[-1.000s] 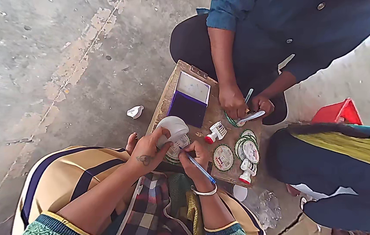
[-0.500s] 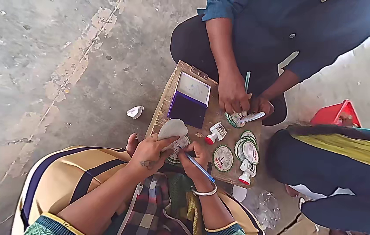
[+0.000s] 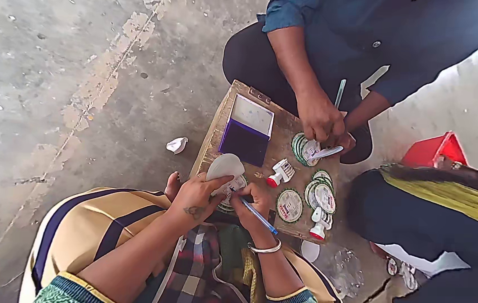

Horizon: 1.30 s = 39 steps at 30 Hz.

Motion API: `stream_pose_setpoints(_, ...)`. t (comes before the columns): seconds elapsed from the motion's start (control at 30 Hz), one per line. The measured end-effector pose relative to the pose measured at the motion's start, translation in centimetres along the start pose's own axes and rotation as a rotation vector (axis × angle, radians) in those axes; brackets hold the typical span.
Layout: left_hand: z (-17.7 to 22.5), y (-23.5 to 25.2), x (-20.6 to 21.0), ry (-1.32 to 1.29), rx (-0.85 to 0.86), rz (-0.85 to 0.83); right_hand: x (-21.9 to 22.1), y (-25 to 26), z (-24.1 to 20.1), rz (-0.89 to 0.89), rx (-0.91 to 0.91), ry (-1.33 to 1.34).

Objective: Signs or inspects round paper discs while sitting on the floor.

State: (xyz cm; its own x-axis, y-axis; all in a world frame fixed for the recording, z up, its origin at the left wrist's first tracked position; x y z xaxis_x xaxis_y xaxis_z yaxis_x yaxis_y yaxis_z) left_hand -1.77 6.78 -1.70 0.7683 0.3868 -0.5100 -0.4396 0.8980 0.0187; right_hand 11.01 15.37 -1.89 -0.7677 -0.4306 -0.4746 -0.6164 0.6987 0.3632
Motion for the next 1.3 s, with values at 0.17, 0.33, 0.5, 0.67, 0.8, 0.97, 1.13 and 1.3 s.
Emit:
stream_pose_setpoints(0.17, -0.05, -0.07, 0.05, 0.003, 0.012, -0.004, 0.03, -0.12, 0.05, 0.009, 0.022, 0.02)
stream_pose_setpoints(0.33, -0.03, -0.06, -0.08, -0.001, 0.002, 0.001, 0.01, -0.05, -0.05, 0.038, 0.014, 0.013)
stream_pose_setpoints(0.5, -0.03, -0.05, 0.03, 0.0, 0.008, 0.0, 0.31, -0.33, 0.22, -0.012, 0.023, 0.006)
stream_pose_setpoints(0.67, 0.0, -0.08, -0.11, -0.005, 0.005, 0.009, 0.27, -0.15, 0.18, 0.02, 0.042, -0.019)
stream_pose_setpoints(0.8, 0.07, -0.01, -0.02, 0.001, 0.0, -0.002, 0.13, -0.06, 0.15, 0.023, 0.044, -0.01)
stream_pose_setpoints(0.97, 0.03, -0.04, -0.05, 0.008, 0.008, 0.004, 0.31, -0.16, 0.36, 0.009, 0.05, 0.03)
stream_pose_setpoints(1.13, 0.01, -0.03, -0.09, 0.01, 0.003, -0.004, -0.05, 0.03, 0.16, 0.073, 0.056, 0.033)
stream_pose_setpoints(1.3, 0.03, -0.04, -0.02, 0.007, 0.007, -0.003, -0.06, 0.01, 0.3, 0.062, 0.056, 0.021)
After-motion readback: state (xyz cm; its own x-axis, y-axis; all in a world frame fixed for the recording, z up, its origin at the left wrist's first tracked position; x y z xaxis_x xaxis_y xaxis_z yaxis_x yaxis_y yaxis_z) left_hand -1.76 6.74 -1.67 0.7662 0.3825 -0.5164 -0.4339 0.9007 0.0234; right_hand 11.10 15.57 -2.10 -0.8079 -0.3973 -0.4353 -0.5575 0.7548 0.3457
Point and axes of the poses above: each hand's wrist, its own y-axis towards the middle knuckle, its own x-axis out of the palm, z = x × y, the point moved 8 cm from there along y, towards the middle knuckle, and after that the axes turned 9 degrees about -x, right-handed, at the moved point
